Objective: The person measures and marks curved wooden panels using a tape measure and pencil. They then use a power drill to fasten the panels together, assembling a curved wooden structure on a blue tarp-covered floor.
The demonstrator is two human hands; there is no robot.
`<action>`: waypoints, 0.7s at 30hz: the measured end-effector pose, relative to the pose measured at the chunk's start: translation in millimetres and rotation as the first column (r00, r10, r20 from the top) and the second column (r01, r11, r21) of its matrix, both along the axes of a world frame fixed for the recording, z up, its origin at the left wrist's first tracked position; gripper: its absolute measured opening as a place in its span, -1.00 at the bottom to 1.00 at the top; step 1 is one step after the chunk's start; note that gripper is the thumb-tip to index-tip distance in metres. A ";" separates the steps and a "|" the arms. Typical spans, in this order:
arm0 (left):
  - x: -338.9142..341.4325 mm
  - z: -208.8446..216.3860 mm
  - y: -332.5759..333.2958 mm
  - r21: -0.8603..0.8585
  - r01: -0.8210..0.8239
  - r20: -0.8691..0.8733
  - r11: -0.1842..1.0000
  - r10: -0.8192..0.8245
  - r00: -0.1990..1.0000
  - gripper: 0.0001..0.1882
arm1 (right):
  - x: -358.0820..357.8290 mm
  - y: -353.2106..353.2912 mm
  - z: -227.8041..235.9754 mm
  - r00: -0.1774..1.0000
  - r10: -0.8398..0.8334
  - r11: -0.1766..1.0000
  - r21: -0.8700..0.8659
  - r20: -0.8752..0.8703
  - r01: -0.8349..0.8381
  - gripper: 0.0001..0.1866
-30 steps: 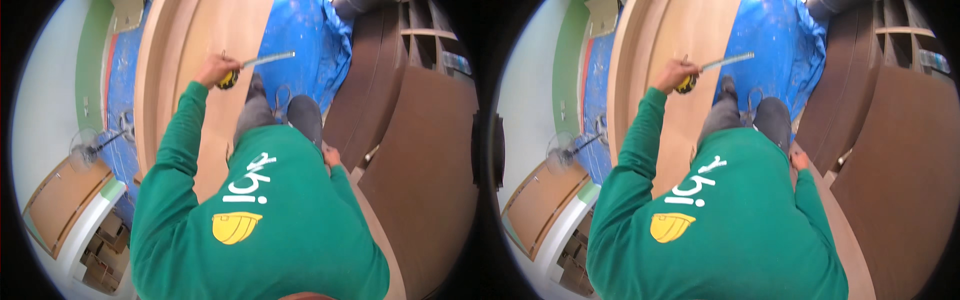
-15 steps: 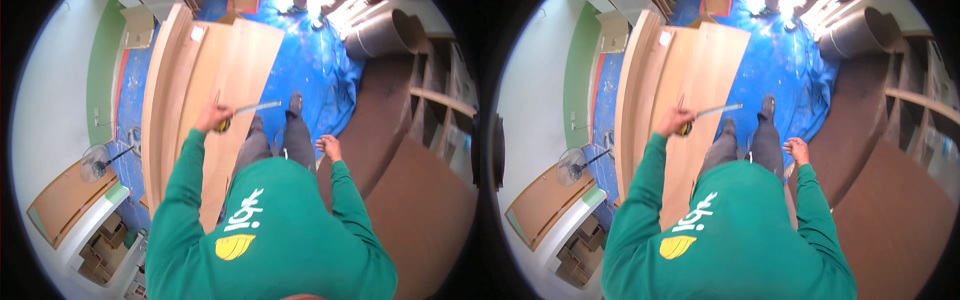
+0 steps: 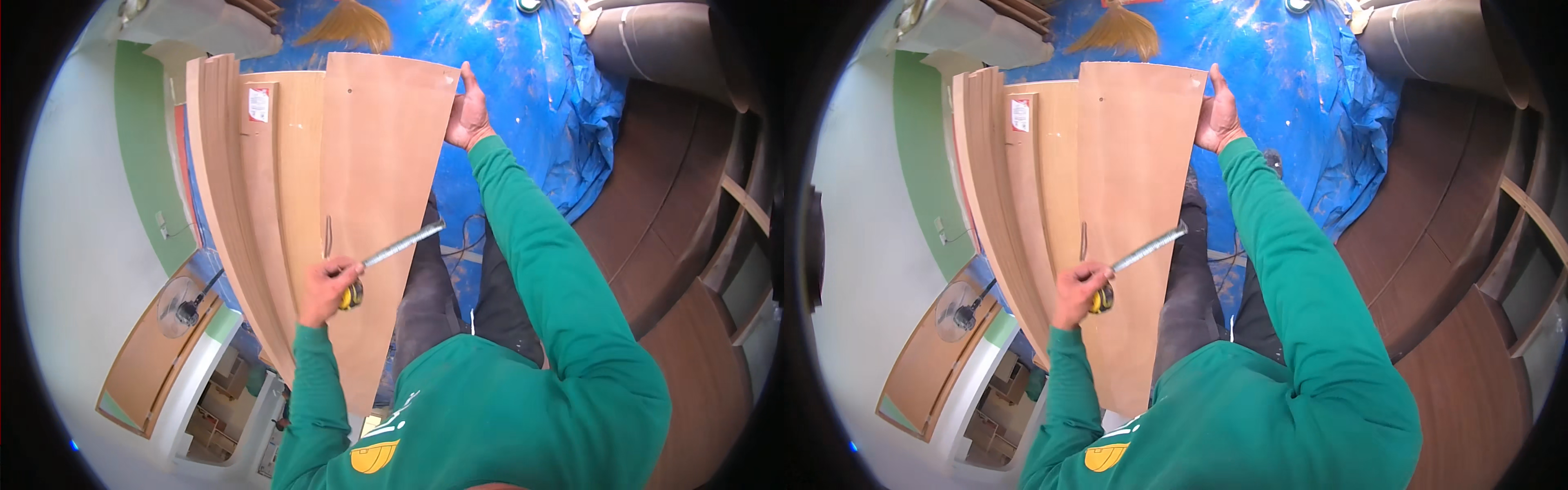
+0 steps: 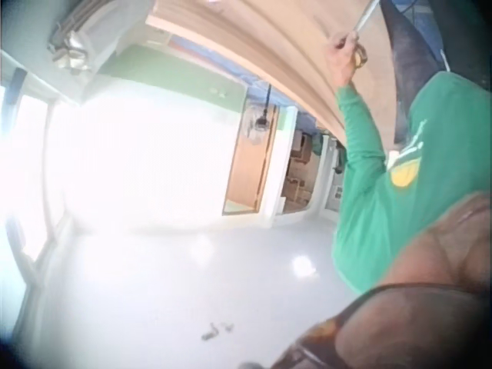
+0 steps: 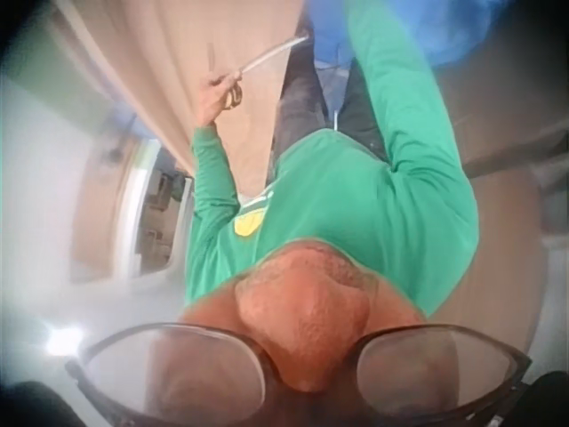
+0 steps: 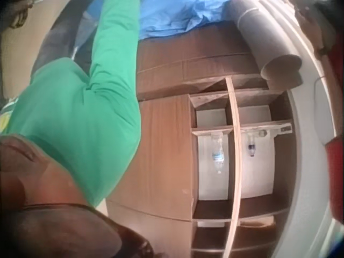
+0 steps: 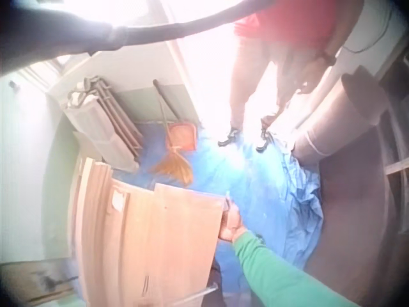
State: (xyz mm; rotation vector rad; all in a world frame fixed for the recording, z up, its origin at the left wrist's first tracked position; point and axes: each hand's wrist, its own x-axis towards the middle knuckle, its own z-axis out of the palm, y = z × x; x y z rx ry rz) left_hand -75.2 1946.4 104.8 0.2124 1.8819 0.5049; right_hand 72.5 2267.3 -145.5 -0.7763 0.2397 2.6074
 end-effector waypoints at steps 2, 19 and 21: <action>-30.7 -14.0 46.2 0.000 0.134 -0.019 0.991 -0.134 0.991 -0.81 | 2.2 3.0 4.6 0.999 -0.028 1.000 -0.013 0.029 0.028 0.09; -148.3 -156.1 346.9 0.179 0.814 -0.404 0.552 -0.714 0.572 -0.61 | 54.2 17.2 31.2 0.539 -0.451 0.514 0.701 0.711 -0.494 -0.63; -146.6 -154.8 344.0 0.193 0.816 -0.429 0.545 -0.701 0.570 -0.62 | 48.3 16.6 29.2 0.489 -0.486 0.536 0.689 0.724 -0.488 -0.61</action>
